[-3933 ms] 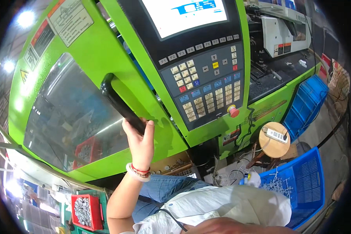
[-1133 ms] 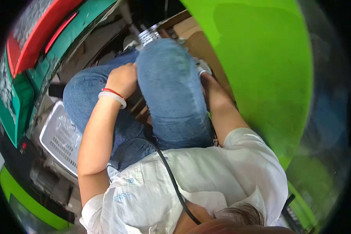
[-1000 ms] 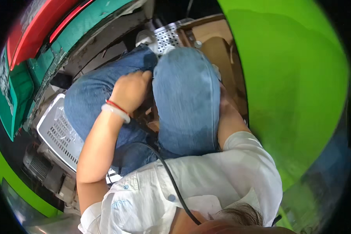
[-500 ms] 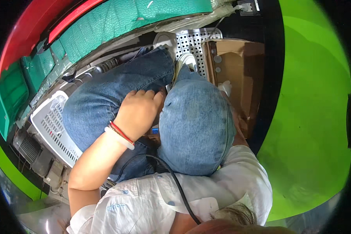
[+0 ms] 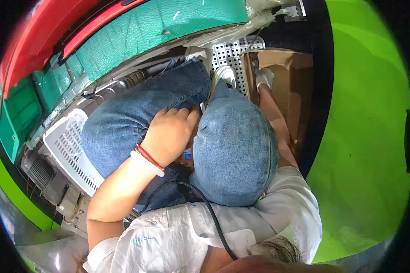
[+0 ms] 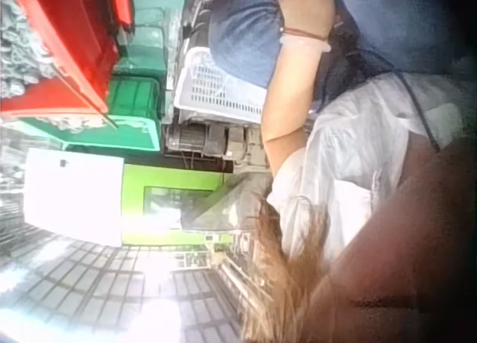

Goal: Inspecting manufactured parts from an injection molding machine and sorting them into color-coded bins.

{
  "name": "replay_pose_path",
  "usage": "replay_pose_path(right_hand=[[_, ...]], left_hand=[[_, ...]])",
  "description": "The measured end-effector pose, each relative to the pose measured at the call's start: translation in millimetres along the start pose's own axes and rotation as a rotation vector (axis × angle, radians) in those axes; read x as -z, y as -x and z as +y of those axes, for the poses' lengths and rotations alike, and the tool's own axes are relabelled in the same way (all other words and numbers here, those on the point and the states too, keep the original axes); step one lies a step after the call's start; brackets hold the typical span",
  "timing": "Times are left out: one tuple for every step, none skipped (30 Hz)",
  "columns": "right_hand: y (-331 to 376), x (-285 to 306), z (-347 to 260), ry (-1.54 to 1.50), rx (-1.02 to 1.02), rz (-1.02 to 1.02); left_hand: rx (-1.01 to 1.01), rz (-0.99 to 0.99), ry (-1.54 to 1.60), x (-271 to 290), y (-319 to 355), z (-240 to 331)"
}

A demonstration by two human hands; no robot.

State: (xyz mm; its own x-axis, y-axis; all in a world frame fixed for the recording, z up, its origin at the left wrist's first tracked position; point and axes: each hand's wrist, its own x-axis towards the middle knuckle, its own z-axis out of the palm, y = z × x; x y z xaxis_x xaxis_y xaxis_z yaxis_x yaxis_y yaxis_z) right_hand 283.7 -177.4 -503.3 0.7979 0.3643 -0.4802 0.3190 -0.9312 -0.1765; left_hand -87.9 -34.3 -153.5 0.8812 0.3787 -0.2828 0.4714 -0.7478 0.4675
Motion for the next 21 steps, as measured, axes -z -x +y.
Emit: replay_pose_path(right_hand=[[1, -1, -1, -0.017, -0.059, 0.042], [1, -2, -1, -0.053, -0.086, 0.116], [0, -1, 0, -0.091, -0.111, 0.191], [0, 0, 2, -0.098, -0.112, 0.191], [-2, 3, 4, 0.422, 0.115, 0.013], [1, 6, 7, 0.595, 0.260, 0.000], [4, 11, 11, 0.632, 0.334, 0.008], [9, 16, 14, 0.464, 0.286, 0.092], [21, 21, 21, 0.193, 0.270, 0.257], [36, 26, 25, 0.056, 0.297, 0.397], [52, 32, 29, -0.096, 0.316, 0.467], [72, 41, 31, -0.378, 0.140, 0.298], [94, 48, 31, -0.374, 0.253, 0.339], [114, 60, 30, -0.265, 0.290, 0.260], [138, 75, 27, -0.674, 0.296, 0.119], [163, 88, 19, -0.785, 0.303, 0.128], [191, 104, 10, -1.043, 0.329, 0.070], [218, 119, -2, -1.240, 0.330, 0.045], [252, 143, -9, -1.093, 0.234, 0.136], [283, 167, -15, -1.076, 0.294, 0.108], [308, 188, -29, -1.072, 0.278, 0.114]], left_hand=[[0.003, 0.000, -0.007, -1, 1, 0], [0.001, 0.009, -0.009, -3, 2, -1], [-0.002, 0.017, -0.011, -5, 4, -1], [-0.004, 0.016, -0.018, -7, 5, -2], [0.006, 0.024, -0.009, -9, 5, -2], [0.014, 0.055, -0.013, -10, 5, -3], [-0.001, 0.095, -0.039, -10, 4, -4], [0.008, 0.111, -0.009, -10, 3, -4], [0.019, 0.001, 0.033, -10, 3, -5], [0.033, -0.046, 0.071, -10, 1, -6], [0.014, -0.049, 0.105, -11, -1, -7], [-0.007, 0.001, 0.141, -13, -2, -7], [-0.001, -0.032, 0.110, -16, -3, -8], [0.004, -0.010, 0.067, -19, -3, -8], [-0.009, -0.008, 0.078, -22, -3, -8], [-0.014, 0.015, 0.085, -24, -3, -8], [-0.032, 0.026, 0.081, -24, 0, -8], [-0.050, 0.021, 0.081, -23, 3, -7], [-0.010, 0.023, 0.078, -18, 5, -5], [0.044, -0.008, 0.076, -13, 9, -1], [0.114, -0.009, 0.087, -4, 15, 4]])
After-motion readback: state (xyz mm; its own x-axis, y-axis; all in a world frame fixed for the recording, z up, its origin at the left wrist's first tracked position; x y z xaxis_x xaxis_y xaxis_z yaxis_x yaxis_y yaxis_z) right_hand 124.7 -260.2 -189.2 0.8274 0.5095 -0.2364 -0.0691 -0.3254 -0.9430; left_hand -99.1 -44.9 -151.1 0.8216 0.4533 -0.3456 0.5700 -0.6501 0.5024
